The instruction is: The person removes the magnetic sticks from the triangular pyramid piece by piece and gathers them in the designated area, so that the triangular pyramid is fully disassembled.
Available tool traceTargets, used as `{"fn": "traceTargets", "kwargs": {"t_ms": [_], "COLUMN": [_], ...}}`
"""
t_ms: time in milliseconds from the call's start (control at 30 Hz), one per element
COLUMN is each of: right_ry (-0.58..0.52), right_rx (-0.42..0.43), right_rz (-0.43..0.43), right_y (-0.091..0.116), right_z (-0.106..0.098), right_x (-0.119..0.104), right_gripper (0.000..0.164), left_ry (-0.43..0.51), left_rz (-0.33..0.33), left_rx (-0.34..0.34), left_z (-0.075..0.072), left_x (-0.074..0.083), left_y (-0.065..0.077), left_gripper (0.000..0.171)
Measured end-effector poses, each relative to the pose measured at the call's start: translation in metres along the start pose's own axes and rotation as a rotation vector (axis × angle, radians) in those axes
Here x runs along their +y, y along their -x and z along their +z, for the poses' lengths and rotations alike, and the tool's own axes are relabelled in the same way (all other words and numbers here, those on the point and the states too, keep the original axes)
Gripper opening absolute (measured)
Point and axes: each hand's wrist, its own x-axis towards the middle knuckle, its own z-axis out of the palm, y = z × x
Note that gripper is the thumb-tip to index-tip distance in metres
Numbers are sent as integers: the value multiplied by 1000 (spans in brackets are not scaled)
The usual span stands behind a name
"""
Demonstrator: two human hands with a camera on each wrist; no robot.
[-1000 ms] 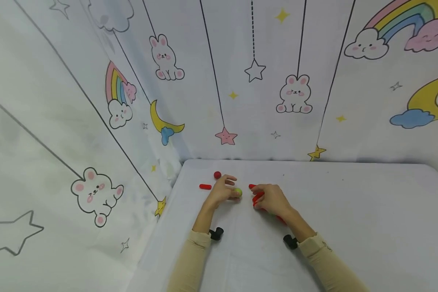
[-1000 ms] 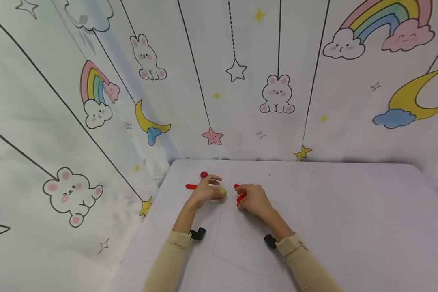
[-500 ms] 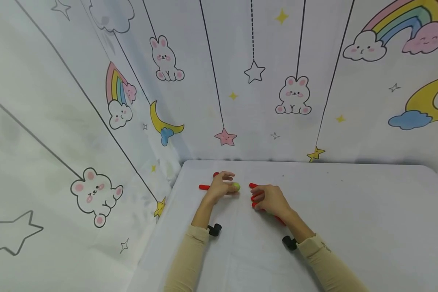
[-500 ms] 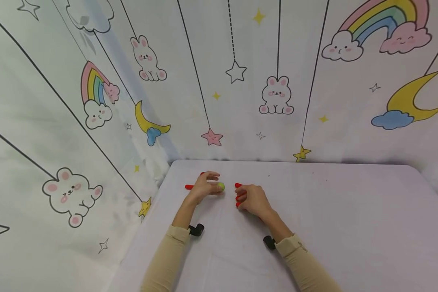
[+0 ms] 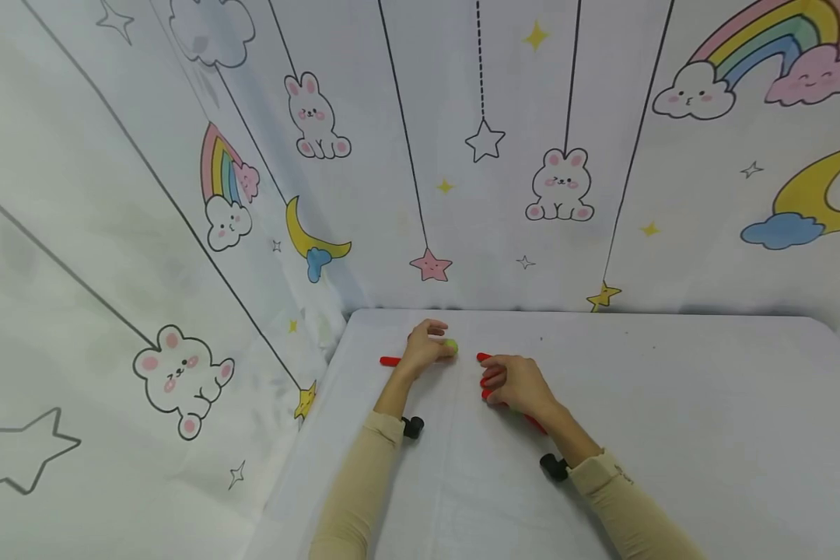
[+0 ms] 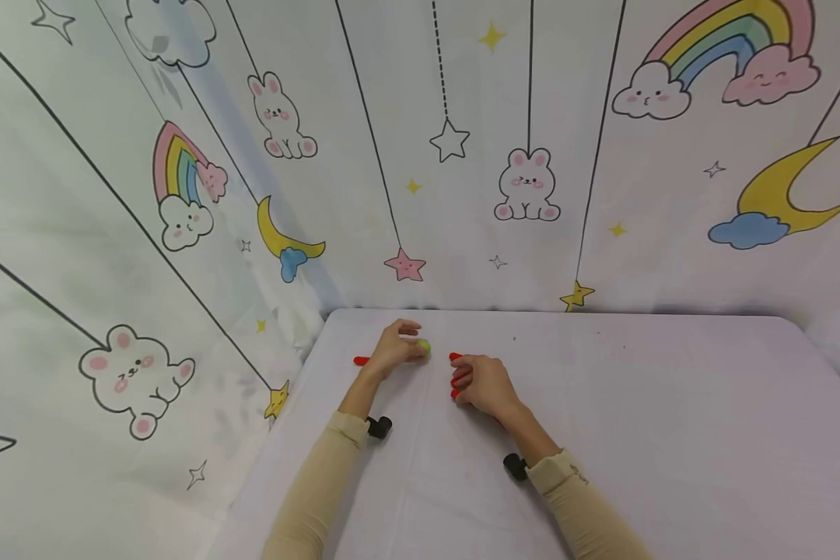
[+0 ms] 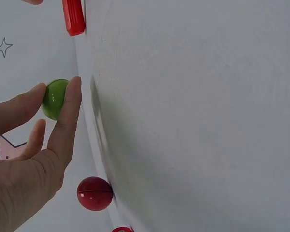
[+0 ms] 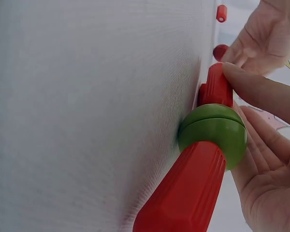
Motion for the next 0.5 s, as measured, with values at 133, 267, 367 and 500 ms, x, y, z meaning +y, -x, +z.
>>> {"fn": "traceTargets", "kwargs": {"t_ms": [133,267,367,500], "right_ry": [-18,-24,-16,-6], "right_rx": [2,-4,-9,-7], "right_rz": [14,5,-1,0], "right_y": [1,1,1,1], "right_z": [1,2,3,3], "right_x": [0,0,1,1], "right_gripper": [56,54,53,53], "left_ry": [26,22,12,-10], "left_rz": [-1,5,11,22], "left_rx": [21,42,59,82], "left_z": [3,5,7,9], "left_x": [2,1,-1,-3], "left_y": [-6,-12,-16,-21], "left_gripper": [56,55,55,54]}}
